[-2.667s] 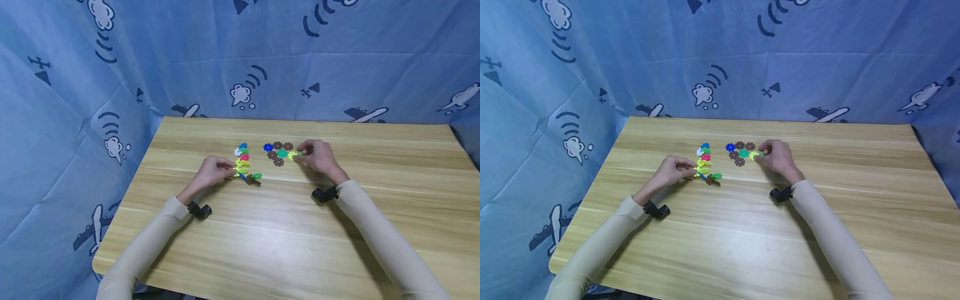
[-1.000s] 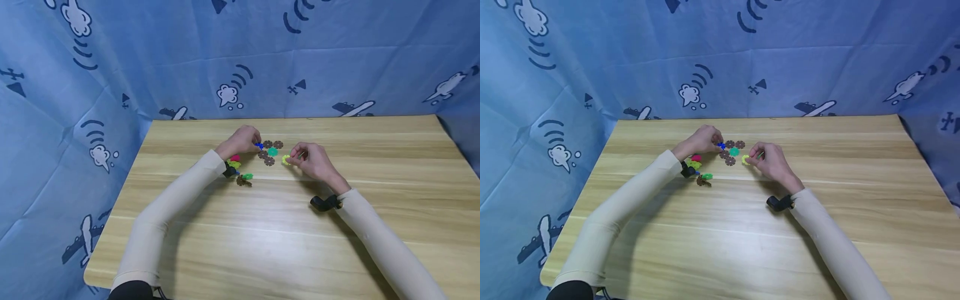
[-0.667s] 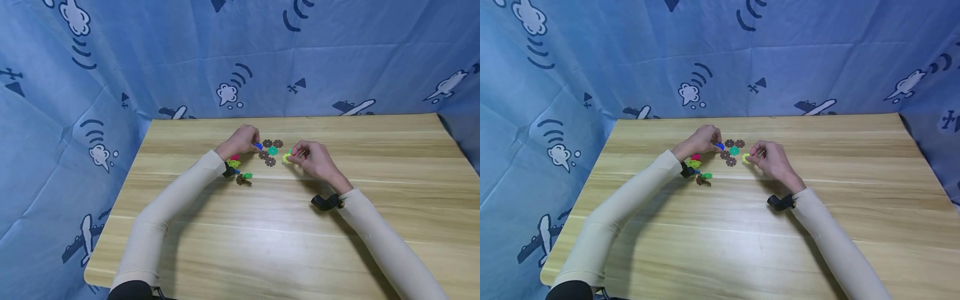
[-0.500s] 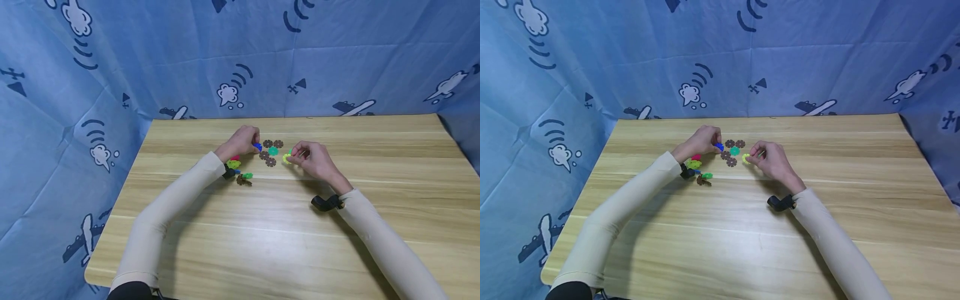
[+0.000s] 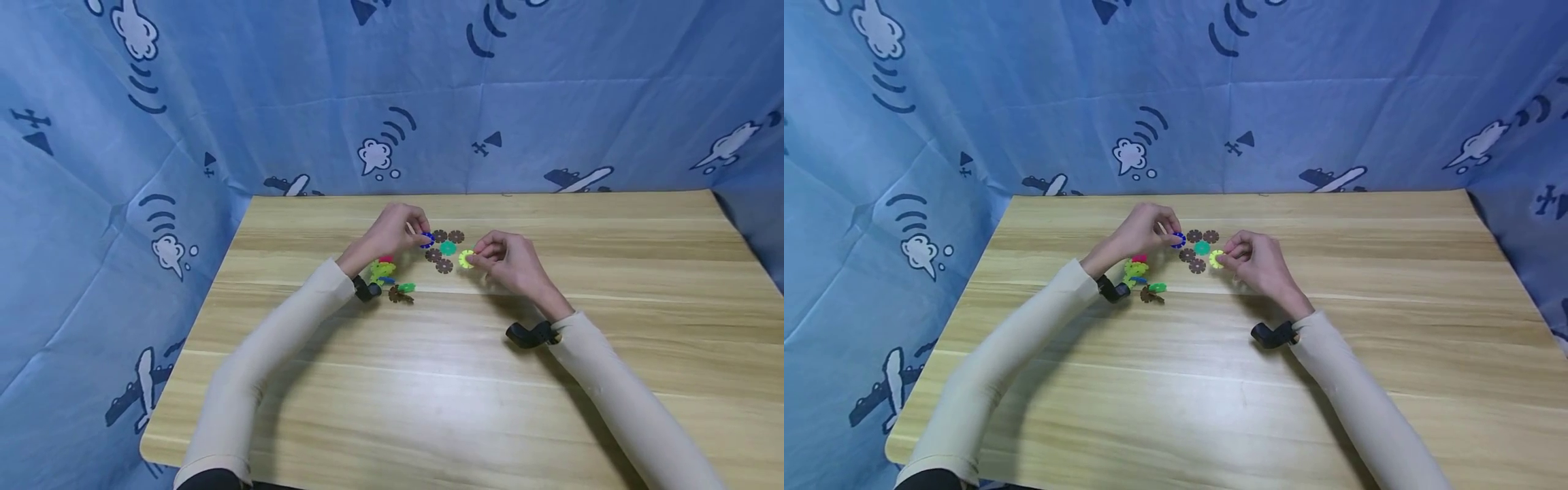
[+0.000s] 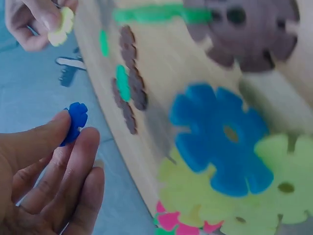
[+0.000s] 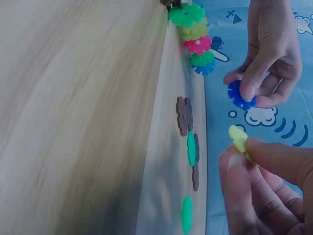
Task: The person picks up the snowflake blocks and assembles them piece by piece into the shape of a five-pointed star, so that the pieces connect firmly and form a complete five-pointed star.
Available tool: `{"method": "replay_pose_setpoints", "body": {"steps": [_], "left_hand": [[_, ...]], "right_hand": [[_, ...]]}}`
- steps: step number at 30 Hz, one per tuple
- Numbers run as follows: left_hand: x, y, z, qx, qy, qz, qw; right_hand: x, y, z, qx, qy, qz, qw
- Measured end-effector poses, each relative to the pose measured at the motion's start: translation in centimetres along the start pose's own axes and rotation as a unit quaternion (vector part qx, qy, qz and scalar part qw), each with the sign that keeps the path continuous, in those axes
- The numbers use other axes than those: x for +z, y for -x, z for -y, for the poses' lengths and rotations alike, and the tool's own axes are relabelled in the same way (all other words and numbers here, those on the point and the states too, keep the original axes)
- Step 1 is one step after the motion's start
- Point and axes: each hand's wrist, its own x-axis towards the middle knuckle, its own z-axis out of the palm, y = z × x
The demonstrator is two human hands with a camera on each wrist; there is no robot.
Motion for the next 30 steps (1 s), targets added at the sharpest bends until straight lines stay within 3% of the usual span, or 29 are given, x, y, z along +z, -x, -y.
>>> {"method": "replay_pose_setpoints", "body": {"steps": [7,12,16,26,30], "left_hand": [[0.0,2.0,-0.8,0.013,0.125,-0.027,0.9917],[0.4,3.1,-0.9,0.021,0.124,-0.052,0.9907],[0.7,3.9,-0.9,0.026,0.127,-0.063,0.9896],[2.0,5.0,-0.8,0.025,0.214,-0.07,0.974],[2.2,5.3,-0.9,0.014,0.219,-0.071,0.9729]], "right_hand": [[0.3,-0.1,0.7,-0.019,-0.045,-0.005,0.9988],[0.5,0.0,1.5,-0.034,-0.079,-0.006,0.9963],[0.7,0.3,2.0,-0.045,-0.074,-0.004,0.9962],[1.0,0.9,2.9,-0.031,-0.066,0.002,0.9973],[1.2,1.0,3.0,-0.031,-0.081,0.006,0.9962]]}}
